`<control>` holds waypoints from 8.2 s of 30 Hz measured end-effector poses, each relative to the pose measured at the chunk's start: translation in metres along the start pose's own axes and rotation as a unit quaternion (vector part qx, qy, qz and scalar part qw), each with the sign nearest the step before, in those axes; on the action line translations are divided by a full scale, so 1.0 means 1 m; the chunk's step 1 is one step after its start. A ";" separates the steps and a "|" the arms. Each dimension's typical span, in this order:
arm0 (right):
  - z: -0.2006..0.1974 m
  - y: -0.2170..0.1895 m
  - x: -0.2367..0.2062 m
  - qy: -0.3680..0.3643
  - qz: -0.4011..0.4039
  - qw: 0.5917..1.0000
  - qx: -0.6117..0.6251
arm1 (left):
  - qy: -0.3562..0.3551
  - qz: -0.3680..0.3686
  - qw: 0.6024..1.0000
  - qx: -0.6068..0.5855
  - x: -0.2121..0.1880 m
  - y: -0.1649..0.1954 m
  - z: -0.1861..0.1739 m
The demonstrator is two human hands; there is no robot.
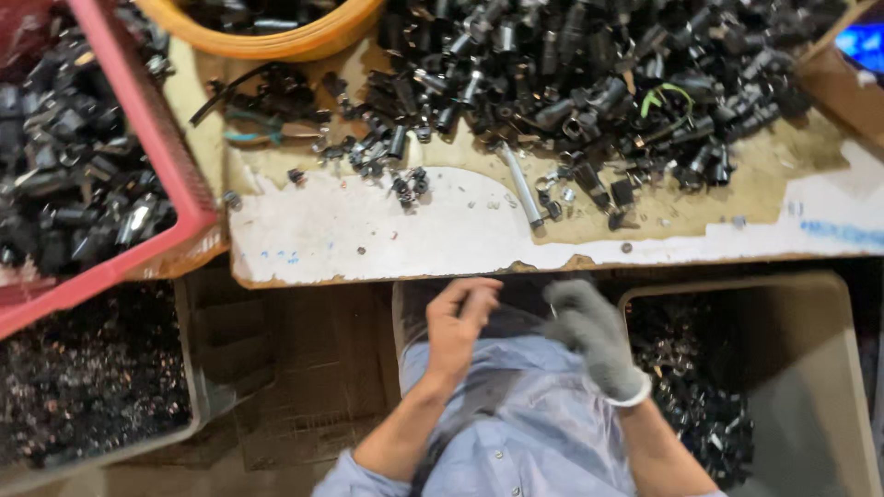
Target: The person picks black plastic fittings from a large pile on the workbench, fits components together by hand, and places completed pieces into a bin beside them. They occasionally use a metal rod tool to press or align parts, repeating the assembly cycle throughout the episode.
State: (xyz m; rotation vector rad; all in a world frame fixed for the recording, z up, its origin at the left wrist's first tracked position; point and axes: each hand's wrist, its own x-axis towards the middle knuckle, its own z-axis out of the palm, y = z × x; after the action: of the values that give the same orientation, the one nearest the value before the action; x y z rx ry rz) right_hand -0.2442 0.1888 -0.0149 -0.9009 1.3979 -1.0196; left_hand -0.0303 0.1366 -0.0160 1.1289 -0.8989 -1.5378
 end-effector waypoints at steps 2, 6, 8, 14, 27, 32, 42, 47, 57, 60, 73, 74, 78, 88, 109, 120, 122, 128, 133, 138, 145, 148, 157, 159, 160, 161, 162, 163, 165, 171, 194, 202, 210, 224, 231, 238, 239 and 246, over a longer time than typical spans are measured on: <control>-0.026 0.016 -0.006 0.043 -0.016 0.997 -0.065 | 0.043 -0.117 0.979 -0.163 -0.004 -0.010 -0.008; -0.047 0.031 -0.001 0.184 -0.044 0.864 -0.467 | -0.028 -0.299 0.929 -0.214 -0.027 -0.039 -0.025; -0.051 0.019 0.001 0.162 -0.076 0.831 -0.526 | -0.095 -0.326 0.927 -0.162 -0.041 -0.055 -0.030; -0.031 -0.046 0.027 0.272 -0.345 0.786 -0.435 | -0.114 -0.183 0.977 -0.011 -0.035 -0.056 -0.014; 0.018 -0.138 0.155 0.218 -0.437 0.601 -0.632 | -0.061 -0.089 0.994 -0.017 -0.044 -0.025 -0.022; 0.020 -0.156 0.179 0.157 -0.463 0.560 -0.668 | -0.042 -0.125 0.991 -0.020 -0.060 -0.033 -0.046; 0.017 -0.125 0.128 0.173 -0.502 0.826 -0.191 | -0.029 -0.032 0.999 -0.025 -0.025 0.005 -0.062; 0.059 -0.057 0.059 0.046 -0.329 0.923 -0.194 | -0.044 0.040 0.989 0.139 -0.012 0.043 -0.041; 0.077 -0.032 0.024 -0.015 -0.286 0.887 -0.363 | -0.179 0.227 0.907 0.306 0.007 0.073 -0.021; 0.077 -0.034 0.018 -0.029 -0.289 0.895 -0.339 | -0.182 0.218 0.917 0.281 0.000 0.063 -0.024; 0.059 -0.032 0.018 -0.059 -0.211 0.961 -0.171 | -0.124 0.182 0.933 0.285 0.004 0.053 -0.021; 0.046 -0.025 0.019 -0.052 -0.141 0.985 -0.080 | -0.073 0.206 0.916 0.336 0.008 0.056 -0.022; -0.002 0.019 0.001 0.054 -0.046 0.991 -0.117 | 0.117 0.310 0.793 0.511 0.054 0.067 -0.046; -0.071 0.032 -0.001 0.259 -0.183 0.768 -0.557 | 0.098 0.316 0.692 0.641 0.128 0.073 -0.040; 0.053 -0.143 0.148 0.175 -0.472 0.732 -0.460 | 0.030 -0.061 0.966 -0.249 0.052 0.054 -0.041; 0.110 -0.170 0.199 0.237 -0.369 0.711 -0.551 | 0.049 -0.141 0.941 -0.303 -0.028 0.016 -0.029; 0.105 -0.165 0.194 0.228 -0.396 0.687 -0.566 | 0.044 -0.144 0.950 -0.272 -0.033 0.011 -0.046; 0.098 -0.171 0.178 0.202 -0.383 0.694 -0.575 | 0.026 -0.115 0.972 -0.205 -0.032 -0.010 -0.058; 0.116 -0.186 0.196 0.215 -0.226 0.729 -0.609 | -0.015 -0.126 0.979 -0.157 -0.032 -0.005 -0.034; 0.112 -0.174 0.197 0.239 -0.280 0.709 -0.601 | -0.028 -0.067 0.986 -0.148 -0.040 0.003 -0.041; 0.047 -0.144 0.144 0.055 -0.348 0.920 -0.172 | 0.069 -0.107 0.971 -0.200 -0.039 -0.013 -0.074; 0.031 -0.127 0.115 -0.030 -0.328 0.933 0.145 | 0.055 -0.102 0.975 -0.188 -0.027 -0.007 -0.071; 0.063 -0.053 0.023 -0.011 -0.221 0.939 -0.264 | -0.104 0.124 0.941 0.297 -0.007 0.070 -0.024; 0.065 -0.044 0.018 0.008 -0.276 0.904 -0.327 | -0.160 0.098 0.911 0.368 -0.002 0.078 -0.014; 0.064 -0.040 0.017 -0.001 -0.287 0.901 -0.325 | -0.173 0.115 0.904 0.374 0.000 0.079 -0.009; 0.063 -0.036 0.017 -0.010 -0.297 0.898 -0.324 | -0.186 0.132 0.897 0.379 0.002 0.079 -0.006; 0.061 -0.032 0.016 -0.017 -0.307 0.895 -0.322 | -0.201 0.149 0.889 0.383 0.003 0.077 -0.003; 0.060 -0.028 0.016 -0.020 -0.311 0.895 -0.319 | -0.200 0.149 0.894 0.372 0.003 0.075 -0.001; 0.058 -0.021 0.015 -0.015 -0.316 0.896 -0.311 | -0.208 0.148 0.901 0.351 0.002 0.070 0.000; 0.060 -0.019 0.007 -0.036 -0.254 0.894 -0.366 | -0.190 0.090 0.912 0.351 0.002 0.057 -0.003; -0.069 0.069 -0.004 0.256 -0.022 0.891 -0.375 | 0.008 -0.289 0.929 -0.229 -0.036 -0.049 -0.028; -0.061 0.064 -0.005 0.233 0.022 0.936 -0.264 | -0.124 -0.205 0.963 -0.125 -0.038 -0.055 -0.002; -0.086 0.047 -0.003 0.266 -0.032 0.773 -0.575 | -0.061 -0.266 0.950 -0.152 -0.042 -0.039 -0.001; -0.067 -0.115 0.172 0.303 -0.300 0.630 -0.649 | -0.128 -0.174 0.973 -0.084 -0.050 -0.022 -0.008; -0.073 -0.125 0.148 0.359 -0.537 0.656 -0.390 | -0.008 -0.199 0.963 -0.180 -0.056 -0.045 -0.044; -0.025 -0.066 0.069 0.136 -0.440 0.883 -0.089 | -0.053 -0.137 0.985 -0.093 -0.031 -0.020 -0.037; -0.012 -0.056 0.060 0.182 -0.342 0.846 -0.367 | -0.067 -0.103 0.992 -0.039 -0.023 -0.010 -0.033; 0.047 -0.012 0.013 0.016 -0.294 0.901 -0.319 | -0.178 0.100 0.917 0.343 -0.005 0.044 0.001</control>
State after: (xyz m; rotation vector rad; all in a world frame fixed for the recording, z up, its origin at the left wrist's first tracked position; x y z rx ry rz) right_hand -0.1990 0.1690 -0.0080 -1.8834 1.5529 -1.0134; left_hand -0.0181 0.1309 0.0265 1.1897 -1.8451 -1.3005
